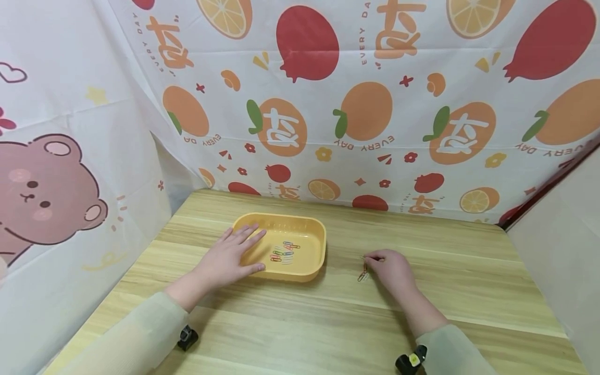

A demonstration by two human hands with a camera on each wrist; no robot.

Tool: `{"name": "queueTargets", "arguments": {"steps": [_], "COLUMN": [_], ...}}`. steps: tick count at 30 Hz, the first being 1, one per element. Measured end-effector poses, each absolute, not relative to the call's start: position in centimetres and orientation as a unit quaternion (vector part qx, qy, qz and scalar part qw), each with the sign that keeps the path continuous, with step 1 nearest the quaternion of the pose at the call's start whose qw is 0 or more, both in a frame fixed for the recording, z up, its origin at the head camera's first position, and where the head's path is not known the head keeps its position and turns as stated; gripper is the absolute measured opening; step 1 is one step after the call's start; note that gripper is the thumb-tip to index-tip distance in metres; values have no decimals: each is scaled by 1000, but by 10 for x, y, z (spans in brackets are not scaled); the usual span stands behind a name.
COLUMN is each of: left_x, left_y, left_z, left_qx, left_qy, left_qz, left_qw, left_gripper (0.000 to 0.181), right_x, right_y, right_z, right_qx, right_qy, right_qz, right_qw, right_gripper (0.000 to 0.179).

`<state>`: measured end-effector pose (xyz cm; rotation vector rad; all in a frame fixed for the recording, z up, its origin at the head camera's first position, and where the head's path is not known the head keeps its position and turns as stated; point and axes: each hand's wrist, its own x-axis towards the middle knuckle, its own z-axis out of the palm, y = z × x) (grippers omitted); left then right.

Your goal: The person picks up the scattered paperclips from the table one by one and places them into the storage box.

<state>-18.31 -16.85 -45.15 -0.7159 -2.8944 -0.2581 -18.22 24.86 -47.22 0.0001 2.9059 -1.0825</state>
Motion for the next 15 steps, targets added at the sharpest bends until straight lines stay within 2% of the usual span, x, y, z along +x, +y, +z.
{"name": "queueTargets", "arguments": {"steps": [15], "left_x": [-185], "left_y": [-169], "left_z": [-455], "left_qx": [-238], "left_qy": [-964], "left_qz": [-88], "left_qw": [79], "left_gripper": [86], "right_x": [-194], "right_y": [219], "right_z": [-455], "right_qx": [3], "right_qy": [917], "right_qz": [-399], "right_qw": [7], "right_gripper": [36]}}
